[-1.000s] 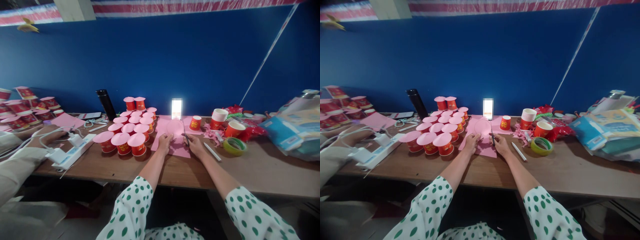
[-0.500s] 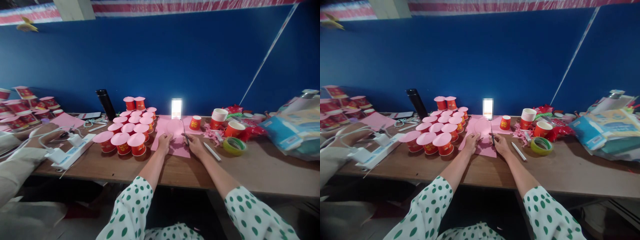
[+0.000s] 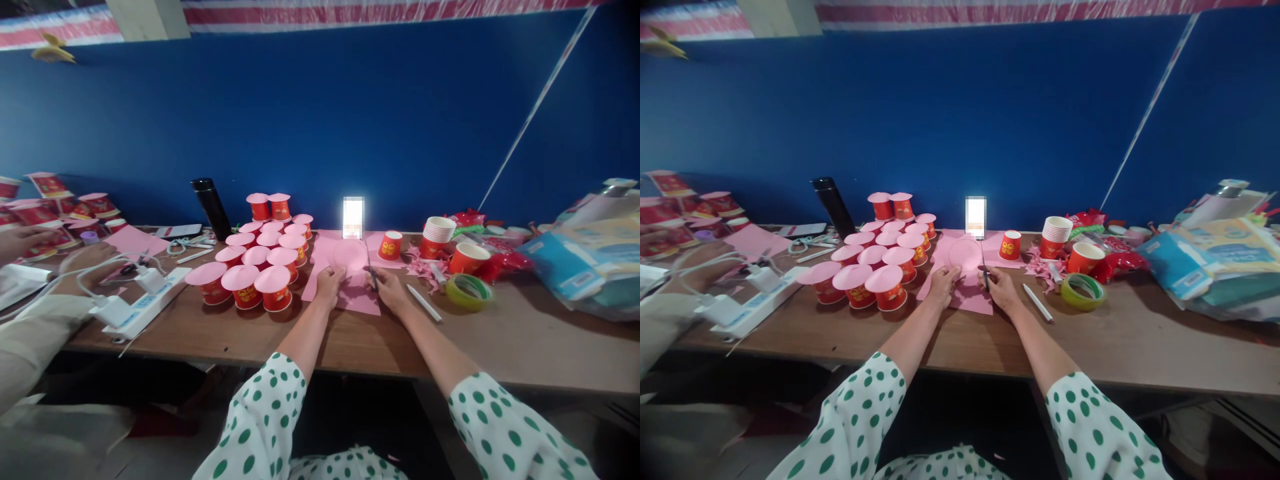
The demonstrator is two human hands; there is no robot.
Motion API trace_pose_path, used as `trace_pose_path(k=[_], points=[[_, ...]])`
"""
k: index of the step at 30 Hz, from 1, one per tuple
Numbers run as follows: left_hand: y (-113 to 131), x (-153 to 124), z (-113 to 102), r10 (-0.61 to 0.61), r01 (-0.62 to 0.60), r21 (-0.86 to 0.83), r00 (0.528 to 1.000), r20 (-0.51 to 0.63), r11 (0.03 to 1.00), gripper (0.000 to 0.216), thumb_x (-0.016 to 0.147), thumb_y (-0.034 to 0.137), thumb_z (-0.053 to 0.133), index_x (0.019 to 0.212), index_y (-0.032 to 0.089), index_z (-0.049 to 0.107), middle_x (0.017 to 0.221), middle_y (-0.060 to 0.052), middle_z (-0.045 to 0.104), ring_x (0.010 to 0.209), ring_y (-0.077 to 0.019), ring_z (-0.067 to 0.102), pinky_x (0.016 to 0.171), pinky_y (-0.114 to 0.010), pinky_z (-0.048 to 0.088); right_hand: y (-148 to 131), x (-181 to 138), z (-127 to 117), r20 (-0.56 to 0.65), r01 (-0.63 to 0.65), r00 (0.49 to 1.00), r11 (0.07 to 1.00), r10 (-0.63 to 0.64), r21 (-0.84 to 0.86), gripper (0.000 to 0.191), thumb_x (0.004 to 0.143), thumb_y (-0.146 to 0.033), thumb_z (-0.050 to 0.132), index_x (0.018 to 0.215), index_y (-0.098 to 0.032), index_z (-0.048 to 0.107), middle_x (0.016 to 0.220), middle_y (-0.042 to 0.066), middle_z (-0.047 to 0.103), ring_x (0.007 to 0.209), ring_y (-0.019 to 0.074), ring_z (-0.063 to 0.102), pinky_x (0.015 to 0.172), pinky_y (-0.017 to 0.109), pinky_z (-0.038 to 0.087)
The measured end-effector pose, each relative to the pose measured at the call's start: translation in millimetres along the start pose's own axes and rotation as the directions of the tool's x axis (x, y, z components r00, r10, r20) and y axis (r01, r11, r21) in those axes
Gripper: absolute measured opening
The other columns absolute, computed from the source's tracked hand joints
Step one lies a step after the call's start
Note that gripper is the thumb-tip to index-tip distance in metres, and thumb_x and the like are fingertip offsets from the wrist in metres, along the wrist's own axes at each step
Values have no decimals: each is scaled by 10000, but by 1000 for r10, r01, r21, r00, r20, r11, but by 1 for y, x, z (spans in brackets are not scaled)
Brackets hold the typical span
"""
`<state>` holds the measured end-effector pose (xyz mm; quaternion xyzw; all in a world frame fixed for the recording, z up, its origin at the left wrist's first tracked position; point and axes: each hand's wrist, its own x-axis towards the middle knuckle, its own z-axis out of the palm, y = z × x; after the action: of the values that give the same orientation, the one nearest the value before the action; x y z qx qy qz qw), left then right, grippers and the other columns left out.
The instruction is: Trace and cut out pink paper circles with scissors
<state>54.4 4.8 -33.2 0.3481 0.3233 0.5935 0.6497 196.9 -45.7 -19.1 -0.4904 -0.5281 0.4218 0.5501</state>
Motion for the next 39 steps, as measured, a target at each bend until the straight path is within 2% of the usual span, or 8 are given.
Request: trace_pose_path(k=[14,24,32,39], points=[[0,0,-1,-1,1,32,1000,-16,999,286,552,300,740,642,118,539,522,35,503,448,-66,505,491,-217,468,3,1,-2,8,12,1000,1000,-12,-9,506,651,-431,637,1072,-155,582,548,-37,545,406,73,462,374,199,393],[-1,1,-1,2,-2,-11,1000,-4,1000,285,547,291,742,634,115,535,568,25,522,503,-67,523,579,-246,504,1,0,-1,1,11,1000,1000,-11,-16,502,661,-421,633,1079,-149,577,552,-36,543,392,68,451,360,192,380],[0,0,-1,-5,5,-10,1000,-11,1000,292,539,287,745,627,119,523,573,25,526,496,-71,527,542,-232,494,2,1,-1,-2,8,1000,1000,-8,-27,500,667,-424,631,1077,-140,583,537,-38,534,413,73,459,384,195,382],[-2,2,-2,4,-4,-17,1000,-15,1000,287,541,288,747,631,120,533,570,29,520,499,-71,527,568,-246,499,4,2,-1,-9,20,1000,999,-20,-42,517,656,-436,636,1077,-139,589,530,-32,534,413,79,461,384,201,380]])
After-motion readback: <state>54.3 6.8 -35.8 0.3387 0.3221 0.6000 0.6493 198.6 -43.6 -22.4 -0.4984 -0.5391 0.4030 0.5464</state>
